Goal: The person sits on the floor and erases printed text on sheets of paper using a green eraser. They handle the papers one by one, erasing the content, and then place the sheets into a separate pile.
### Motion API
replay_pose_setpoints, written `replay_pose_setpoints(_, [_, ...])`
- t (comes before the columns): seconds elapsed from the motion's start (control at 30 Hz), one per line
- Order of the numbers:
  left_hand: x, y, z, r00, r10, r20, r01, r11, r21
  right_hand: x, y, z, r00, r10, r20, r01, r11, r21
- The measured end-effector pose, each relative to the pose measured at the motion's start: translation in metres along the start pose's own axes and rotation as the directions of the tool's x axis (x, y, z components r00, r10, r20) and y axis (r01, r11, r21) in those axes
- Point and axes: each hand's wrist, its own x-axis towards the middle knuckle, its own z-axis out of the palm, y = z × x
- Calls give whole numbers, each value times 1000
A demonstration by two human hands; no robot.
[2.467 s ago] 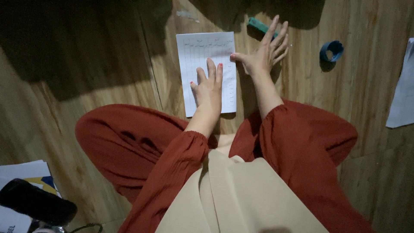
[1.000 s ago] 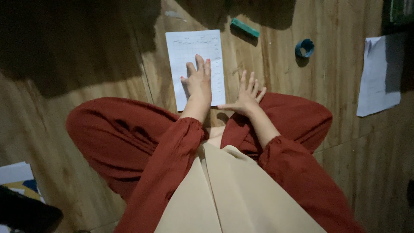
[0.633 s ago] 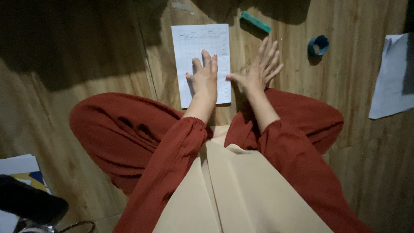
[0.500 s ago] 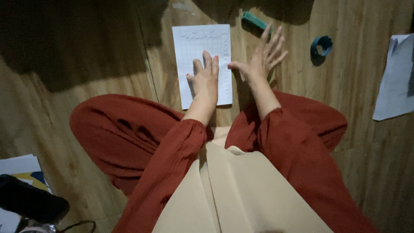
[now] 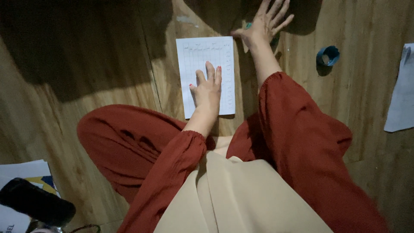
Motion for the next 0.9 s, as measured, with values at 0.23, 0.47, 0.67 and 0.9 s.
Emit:
replay_pose_setpoints(0.23, [2,2,14,998,-3,-67,2,1000,-11,-48,8,-27,998,13,64,-12,1000,-11])
replay_pose_setpoints(0.47, [4,4,17,992,-34,-124,38,999,27,-107,46,-6,947,-100,306,155,975,-160])
replay_pose_setpoints(0.67, [-4,-1,7,990,-11,-144,-12,988,-157,-120,63,11,983,-144,112,96,929,357])
replay_pose_setpoints(0.9, [-7,-1,2,993,6,-114,-28,981,-191,-74,62,46,914,-102,394,-67,917,393])
